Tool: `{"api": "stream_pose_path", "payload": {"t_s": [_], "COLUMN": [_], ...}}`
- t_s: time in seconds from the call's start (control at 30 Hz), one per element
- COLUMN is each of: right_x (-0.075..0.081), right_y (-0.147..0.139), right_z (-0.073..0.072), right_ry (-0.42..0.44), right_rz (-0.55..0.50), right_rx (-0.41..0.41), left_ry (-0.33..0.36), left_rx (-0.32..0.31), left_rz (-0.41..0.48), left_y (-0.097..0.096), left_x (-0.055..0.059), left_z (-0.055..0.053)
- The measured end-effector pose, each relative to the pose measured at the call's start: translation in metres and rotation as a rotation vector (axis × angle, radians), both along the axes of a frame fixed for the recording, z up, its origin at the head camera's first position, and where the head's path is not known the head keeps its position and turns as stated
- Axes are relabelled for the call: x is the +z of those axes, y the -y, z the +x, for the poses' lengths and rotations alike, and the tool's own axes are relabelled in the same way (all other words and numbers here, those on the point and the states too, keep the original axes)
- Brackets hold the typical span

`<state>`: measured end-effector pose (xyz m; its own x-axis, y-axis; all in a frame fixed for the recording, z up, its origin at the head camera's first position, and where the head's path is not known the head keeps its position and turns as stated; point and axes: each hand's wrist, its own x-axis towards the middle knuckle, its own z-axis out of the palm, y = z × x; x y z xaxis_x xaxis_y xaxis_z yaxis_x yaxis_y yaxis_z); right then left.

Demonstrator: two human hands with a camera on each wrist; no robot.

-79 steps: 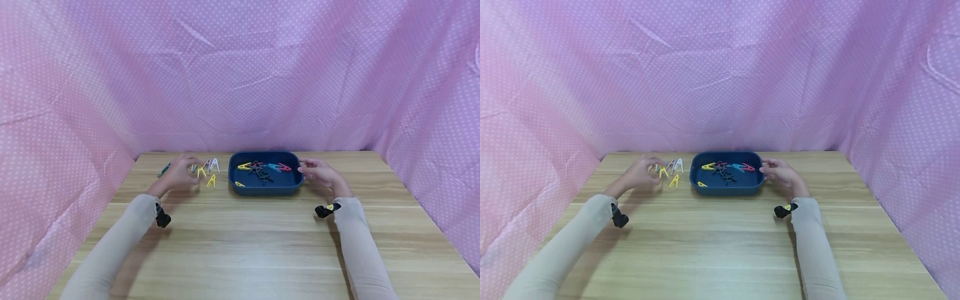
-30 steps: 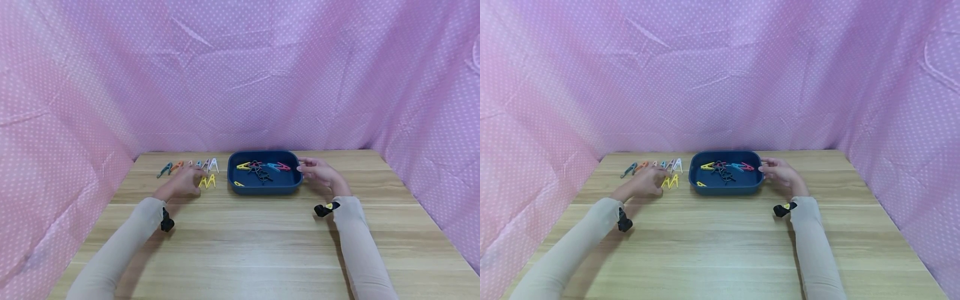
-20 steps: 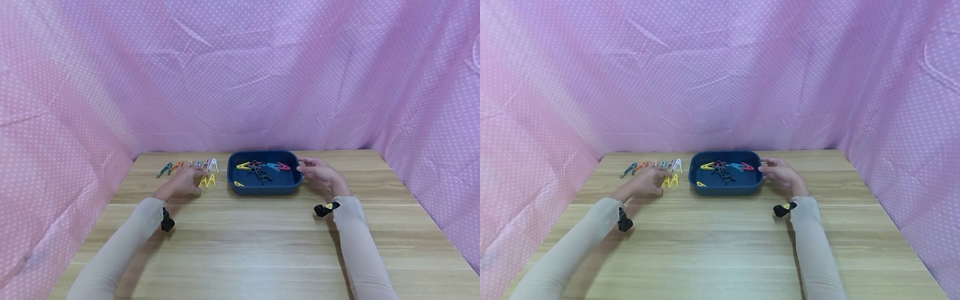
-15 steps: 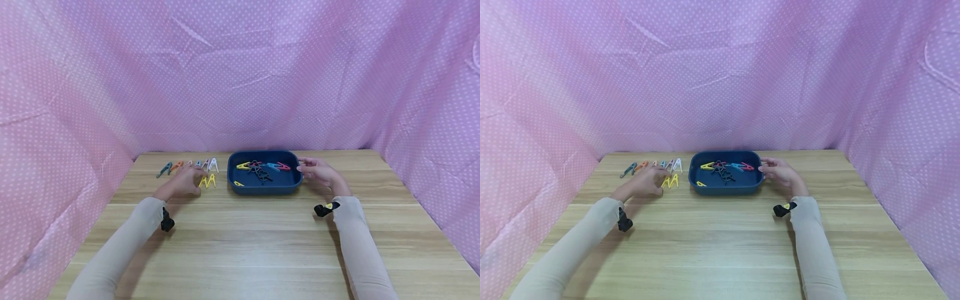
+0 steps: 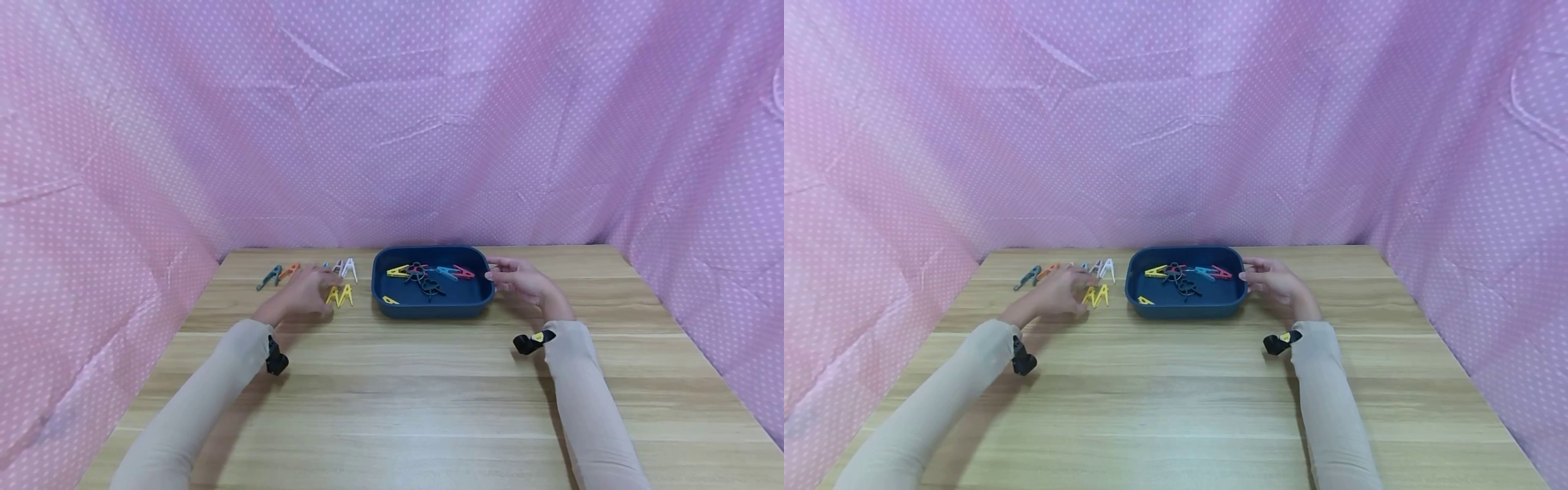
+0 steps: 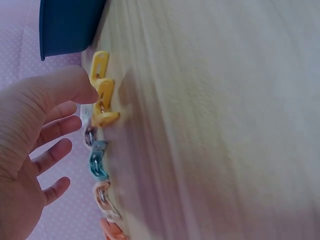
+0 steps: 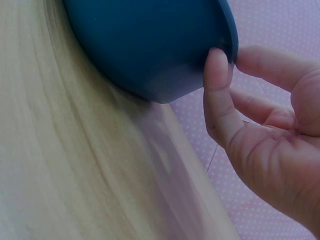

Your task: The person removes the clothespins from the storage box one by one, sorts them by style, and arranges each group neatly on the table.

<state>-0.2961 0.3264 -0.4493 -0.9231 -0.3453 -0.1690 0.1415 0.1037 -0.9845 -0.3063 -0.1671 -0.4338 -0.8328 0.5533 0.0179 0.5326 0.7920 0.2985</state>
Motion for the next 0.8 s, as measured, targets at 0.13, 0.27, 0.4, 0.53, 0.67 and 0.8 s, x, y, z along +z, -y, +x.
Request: {"api": "stream_pose_path", "payload": {"t_s": [0.13,0.27,0.4,0.53,0.67,0.8], "right_x": [-0.001,-0.002,-0.001,-0.002,-0.002,-0.001], "right_y": [0.0,0.0,0.001,0.001,0.0,0.0], "right_z": [0.0,0.0,0.0,-0.001,-0.001,-0.001], "right_ry": [-0.01,-0.014,-0.013,-0.008,-0.006,-0.003], "right_rz": [0.015,0.02,0.014,0.016,0.014,-0.004], "right_rx": [0.004,0.007,0.006,0.001,0.001,0.007], "left_ry": [-0.003,-0.015,-0.042,-0.054,-0.075,-0.109], "left_rx": [0.038,0.058,0.034,0.021,0.012,-0.011], "left_rz": [0.033,0.064,0.101,0.113,0.11,0.097], "left_y": [-0.005,-0.014,-0.028,-0.047,-0.072,-0.102], "left_x": [0.005,0.011,0.02,0.025,0.029,0.034], "left_z": [0.0,-0.001,-0.003,-0.009,-0.012,-0.011]}}
